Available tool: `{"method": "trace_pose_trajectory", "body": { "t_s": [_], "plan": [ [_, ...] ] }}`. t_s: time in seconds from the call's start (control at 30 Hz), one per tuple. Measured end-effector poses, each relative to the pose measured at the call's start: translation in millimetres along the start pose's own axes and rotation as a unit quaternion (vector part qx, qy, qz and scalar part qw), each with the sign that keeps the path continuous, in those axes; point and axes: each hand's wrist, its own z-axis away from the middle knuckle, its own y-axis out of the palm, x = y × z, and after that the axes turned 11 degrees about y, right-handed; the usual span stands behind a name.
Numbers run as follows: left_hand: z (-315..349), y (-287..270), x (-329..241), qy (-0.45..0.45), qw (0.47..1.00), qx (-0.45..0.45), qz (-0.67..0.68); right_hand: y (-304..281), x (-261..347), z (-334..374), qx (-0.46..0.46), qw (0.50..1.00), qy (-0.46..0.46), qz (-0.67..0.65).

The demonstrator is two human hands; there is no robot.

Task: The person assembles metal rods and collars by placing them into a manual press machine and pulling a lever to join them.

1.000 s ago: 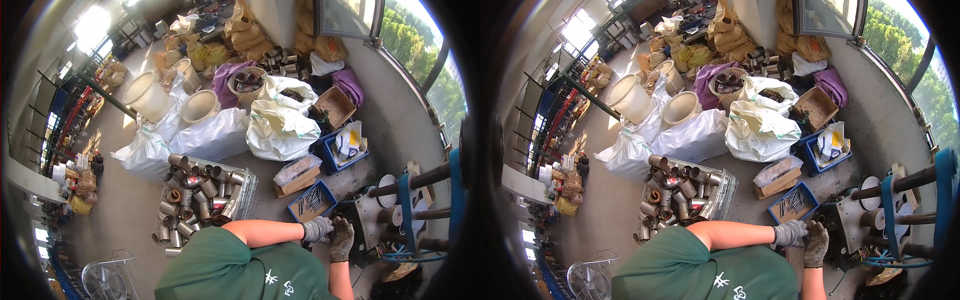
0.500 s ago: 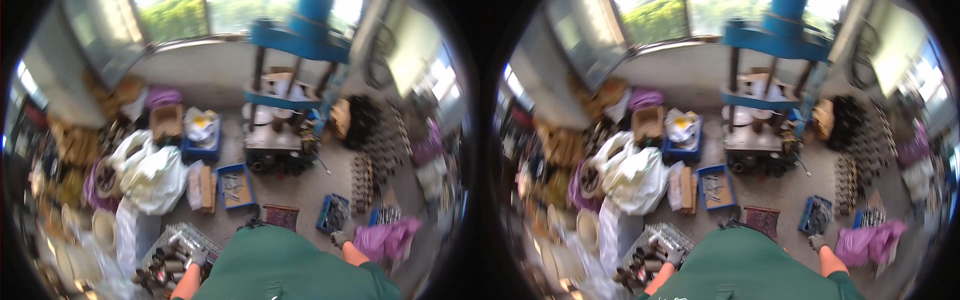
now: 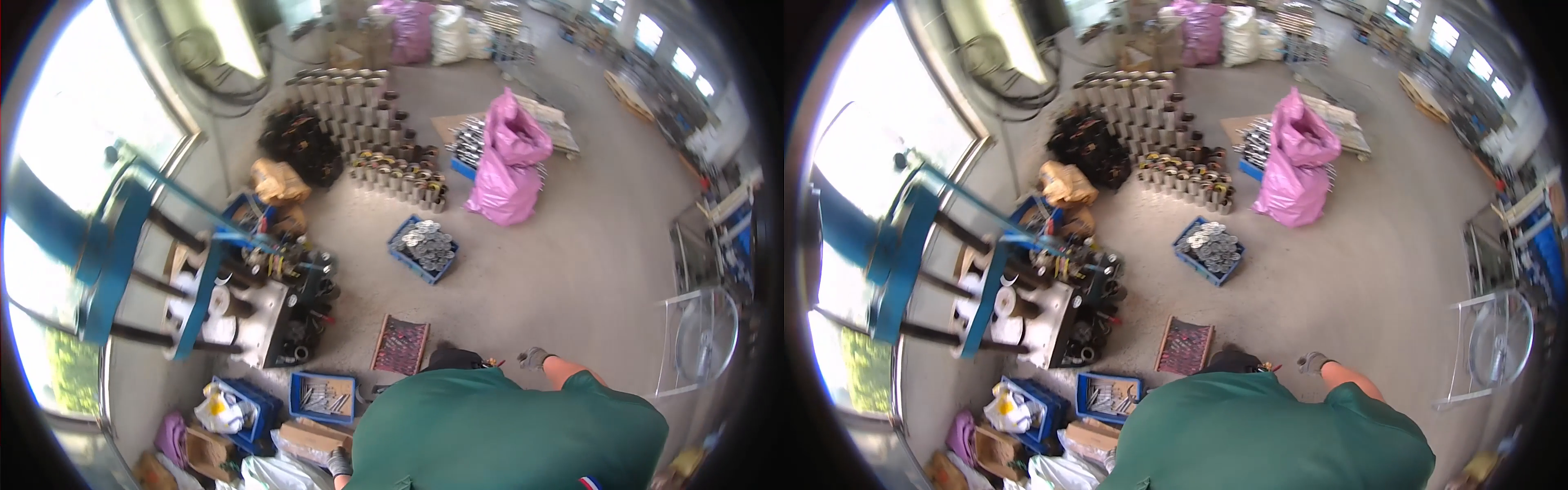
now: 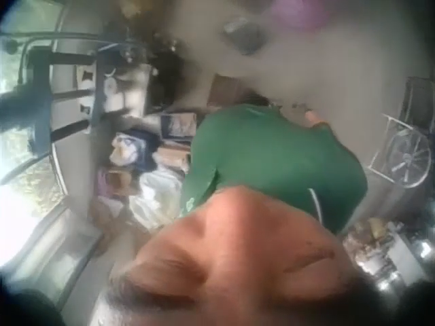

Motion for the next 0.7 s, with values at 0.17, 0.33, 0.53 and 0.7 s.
{"method": "trace_pose_trajectory", "body": {
  "t_s": [0.17,0.33,0.53,0.7],
  "plan": [
    [-9.4,54.6,-53.3,0.041,0.999,0.025,-0.022,1.1,1.5,-57.3,0.011,0.990,-0.073,0.121],
    [36.5,145.0,-50.2,0.080,0.967,0.117,-0.211,-85.6,-113.0,-178.2,0.182,0.924,-0.335,0.013],
    [58.3,156.3,-150.8,0.226,0.939,0.041,-0.255,-200.1,55.8,-197.1,0.148,0.984,0.045,-0.092],
    [77.7,166.5,-179.8,0.182,0.967,-0.042,-0.176,-238.2,140.6,-184.9,0.075,0.988,0.040,-0.130]
  ]
}}
